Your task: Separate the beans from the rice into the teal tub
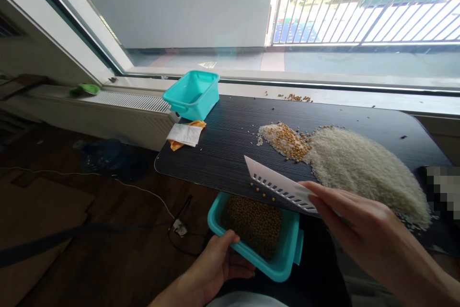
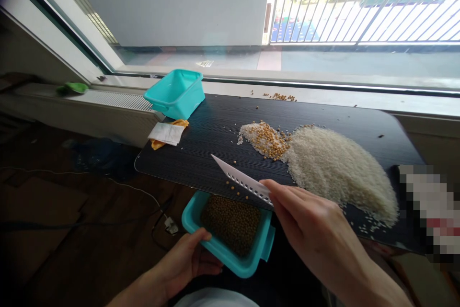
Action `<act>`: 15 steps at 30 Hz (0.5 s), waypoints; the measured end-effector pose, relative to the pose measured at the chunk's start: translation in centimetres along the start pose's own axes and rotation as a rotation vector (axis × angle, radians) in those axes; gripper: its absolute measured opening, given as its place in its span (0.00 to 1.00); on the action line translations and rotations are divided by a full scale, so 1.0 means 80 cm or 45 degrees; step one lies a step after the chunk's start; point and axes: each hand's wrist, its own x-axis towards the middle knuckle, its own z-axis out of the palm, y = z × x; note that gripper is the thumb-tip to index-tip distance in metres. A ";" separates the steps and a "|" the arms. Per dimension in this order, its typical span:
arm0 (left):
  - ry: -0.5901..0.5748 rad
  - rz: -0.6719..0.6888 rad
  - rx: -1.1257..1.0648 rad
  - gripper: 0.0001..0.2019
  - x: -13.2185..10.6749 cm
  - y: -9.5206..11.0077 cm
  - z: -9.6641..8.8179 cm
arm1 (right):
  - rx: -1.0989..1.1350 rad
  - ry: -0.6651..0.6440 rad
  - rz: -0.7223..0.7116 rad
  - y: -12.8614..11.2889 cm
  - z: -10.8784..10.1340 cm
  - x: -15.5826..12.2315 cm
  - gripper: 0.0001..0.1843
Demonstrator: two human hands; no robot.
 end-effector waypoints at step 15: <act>0.060 0.028 -0.061 0.04 -0.001 -0.013 -0.012 | -0.155 0.130 0.125 0.013 -0.017 -0.003 0.17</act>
